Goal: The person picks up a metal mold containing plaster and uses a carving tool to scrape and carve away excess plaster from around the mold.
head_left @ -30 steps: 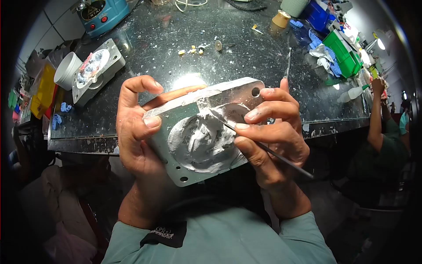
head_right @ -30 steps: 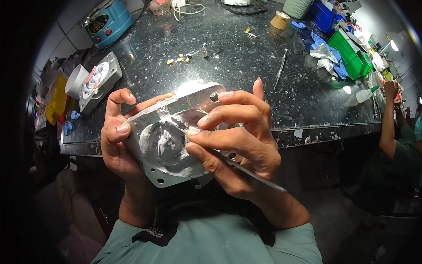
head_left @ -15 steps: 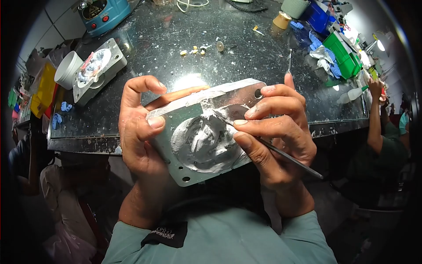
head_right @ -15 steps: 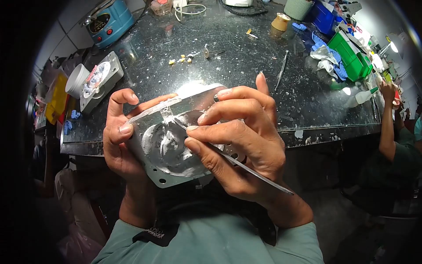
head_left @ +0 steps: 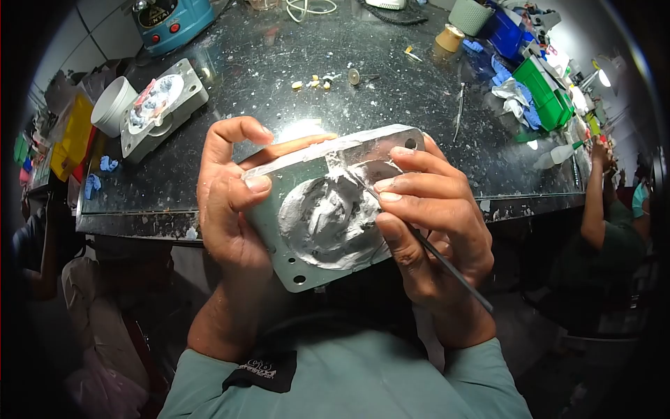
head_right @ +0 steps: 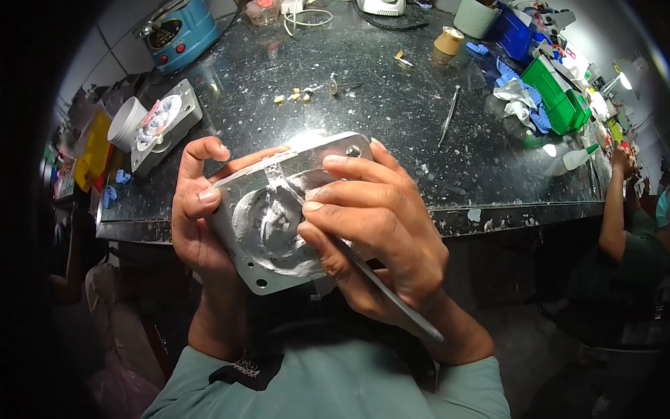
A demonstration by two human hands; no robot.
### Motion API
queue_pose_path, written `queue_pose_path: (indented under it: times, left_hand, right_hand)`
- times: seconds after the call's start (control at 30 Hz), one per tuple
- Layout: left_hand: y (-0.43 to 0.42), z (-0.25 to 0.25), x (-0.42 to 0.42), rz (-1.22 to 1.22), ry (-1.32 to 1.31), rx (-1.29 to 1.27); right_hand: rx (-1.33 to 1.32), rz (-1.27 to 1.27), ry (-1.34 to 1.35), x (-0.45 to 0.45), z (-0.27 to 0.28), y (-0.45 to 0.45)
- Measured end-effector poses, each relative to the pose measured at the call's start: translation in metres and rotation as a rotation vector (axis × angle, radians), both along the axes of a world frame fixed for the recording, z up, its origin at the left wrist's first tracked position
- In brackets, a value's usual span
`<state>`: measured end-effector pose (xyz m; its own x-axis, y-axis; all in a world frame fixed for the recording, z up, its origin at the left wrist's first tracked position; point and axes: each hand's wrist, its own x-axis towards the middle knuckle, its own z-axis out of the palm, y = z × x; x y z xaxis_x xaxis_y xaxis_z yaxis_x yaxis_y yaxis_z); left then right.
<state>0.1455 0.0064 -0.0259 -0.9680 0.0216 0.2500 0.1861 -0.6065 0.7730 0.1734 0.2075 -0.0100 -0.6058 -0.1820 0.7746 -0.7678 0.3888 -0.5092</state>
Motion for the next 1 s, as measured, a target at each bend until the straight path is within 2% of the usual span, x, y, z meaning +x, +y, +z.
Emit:
queue_pose_path:
  times: [0.1, 0.37, 0.73, 0.87, 1.0]
  left_hand:
    - [0.002, -0.003, -0.002, 0.005, 0.046, -0.013]
    - [0.000, -0.006, -0.003, -0.015, 0.082, -0.014]
    - [0.001, 0.000, -0.001, -0.028, 0.032, 0.025]
    - [0.007, -0.017, -0.008, -0.075, 0.226, 0.206]
    - [0.002, -0.004, -0.001, -0.024, 0.089, 0.064]
  right_hand:
    - [-0.008, 0.001, -0.053, 0.000, 0.002, -0.001]
    - [0.197, -0.102, 0.045, 0.002, 0.007, -0.006]
    - [0.127, -0.061, -0.033, 0.003, 0.006, -0.005]
    - [0.100, 0.018, -0.079, -0.002, 0.006, 0.001]
    - [0.057, 0.023, -0.062, 0.001, 0.001, 0.000]
